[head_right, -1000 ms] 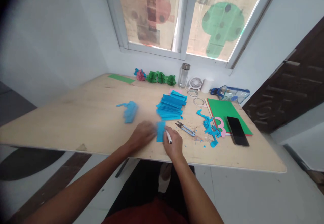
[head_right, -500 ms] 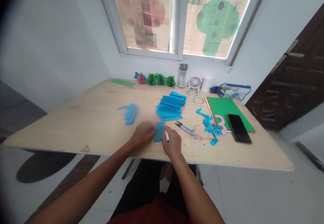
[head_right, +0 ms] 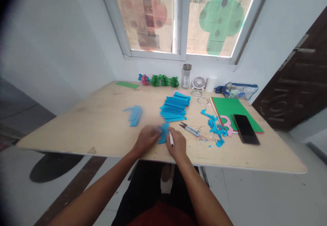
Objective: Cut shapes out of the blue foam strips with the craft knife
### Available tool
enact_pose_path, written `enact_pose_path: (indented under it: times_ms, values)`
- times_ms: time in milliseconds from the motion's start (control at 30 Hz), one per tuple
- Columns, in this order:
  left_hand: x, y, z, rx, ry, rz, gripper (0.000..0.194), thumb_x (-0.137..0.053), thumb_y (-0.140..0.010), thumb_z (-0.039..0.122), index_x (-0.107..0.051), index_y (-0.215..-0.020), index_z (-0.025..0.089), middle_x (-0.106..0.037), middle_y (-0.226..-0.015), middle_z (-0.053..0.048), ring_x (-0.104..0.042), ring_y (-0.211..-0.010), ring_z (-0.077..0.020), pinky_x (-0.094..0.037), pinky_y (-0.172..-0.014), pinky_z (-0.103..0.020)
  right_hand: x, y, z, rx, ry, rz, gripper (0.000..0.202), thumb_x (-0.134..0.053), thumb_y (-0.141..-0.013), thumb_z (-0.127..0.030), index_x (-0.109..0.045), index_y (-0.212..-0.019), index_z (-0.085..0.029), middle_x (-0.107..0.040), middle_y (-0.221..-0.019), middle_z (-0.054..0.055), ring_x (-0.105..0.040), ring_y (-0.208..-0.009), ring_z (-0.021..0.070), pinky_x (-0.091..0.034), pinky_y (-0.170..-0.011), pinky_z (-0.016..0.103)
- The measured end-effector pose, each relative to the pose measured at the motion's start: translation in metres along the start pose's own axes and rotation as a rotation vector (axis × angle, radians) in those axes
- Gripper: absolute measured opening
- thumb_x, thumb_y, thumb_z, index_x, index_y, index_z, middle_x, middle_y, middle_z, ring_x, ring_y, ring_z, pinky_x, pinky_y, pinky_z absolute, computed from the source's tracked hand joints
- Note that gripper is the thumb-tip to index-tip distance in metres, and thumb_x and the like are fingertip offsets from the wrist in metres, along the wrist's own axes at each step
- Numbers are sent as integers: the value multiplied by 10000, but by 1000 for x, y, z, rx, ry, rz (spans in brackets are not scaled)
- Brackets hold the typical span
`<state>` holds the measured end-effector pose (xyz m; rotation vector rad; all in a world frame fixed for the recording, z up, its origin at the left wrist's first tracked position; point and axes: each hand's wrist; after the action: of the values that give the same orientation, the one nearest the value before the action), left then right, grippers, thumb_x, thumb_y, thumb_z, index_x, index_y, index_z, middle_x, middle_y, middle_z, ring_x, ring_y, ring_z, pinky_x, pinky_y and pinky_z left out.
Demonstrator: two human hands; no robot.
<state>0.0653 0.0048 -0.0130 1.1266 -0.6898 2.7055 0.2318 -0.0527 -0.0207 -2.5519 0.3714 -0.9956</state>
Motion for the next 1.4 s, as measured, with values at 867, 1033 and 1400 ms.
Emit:
enact_pose_path:
  times_ms: [867,1033,1400]
  values:
    - [15,13,7,-176,29,-125,220,-589,-875,294,-664,-1065,213,-684,-1192,-90,-579,-1194,-280,-418,-1069,-474,13,1,-6,-294,-434,177,249,-615,-809,-326,-710,-993,-187,-671,-732,-6,-574,-583,132,-479,-553,235]
    - [6,1,15,-520,-211,-373,238,-563,-911,221,-665,-1125,243,-585,-1391,-73,-461,-1347,-301,-359,-1109,-521,18,3,-8,-329,-467,218,257,-651,-800,-349,-716,-987,-186,-698,-781,19,-606,-633,150,-513,-597,257]
    - [59,-14,-65,-465,-448,-227,287,-533,-912,146,-692,-1116,269,-707,-1195,-82,-582,-1246,-282,-356,-1122,-550,18,11,-6,-386,-451,211,259,-675,-802,-362,-734,-993,-197,-744,-834,45,-664,-670,177,-542,-570,248]
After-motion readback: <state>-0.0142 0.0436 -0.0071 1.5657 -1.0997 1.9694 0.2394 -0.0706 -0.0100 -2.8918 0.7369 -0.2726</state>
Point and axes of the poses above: each hand's wrist, its own y-axis away from the middle knuckle, its own x-axis out of the back of the hand, z = x × y
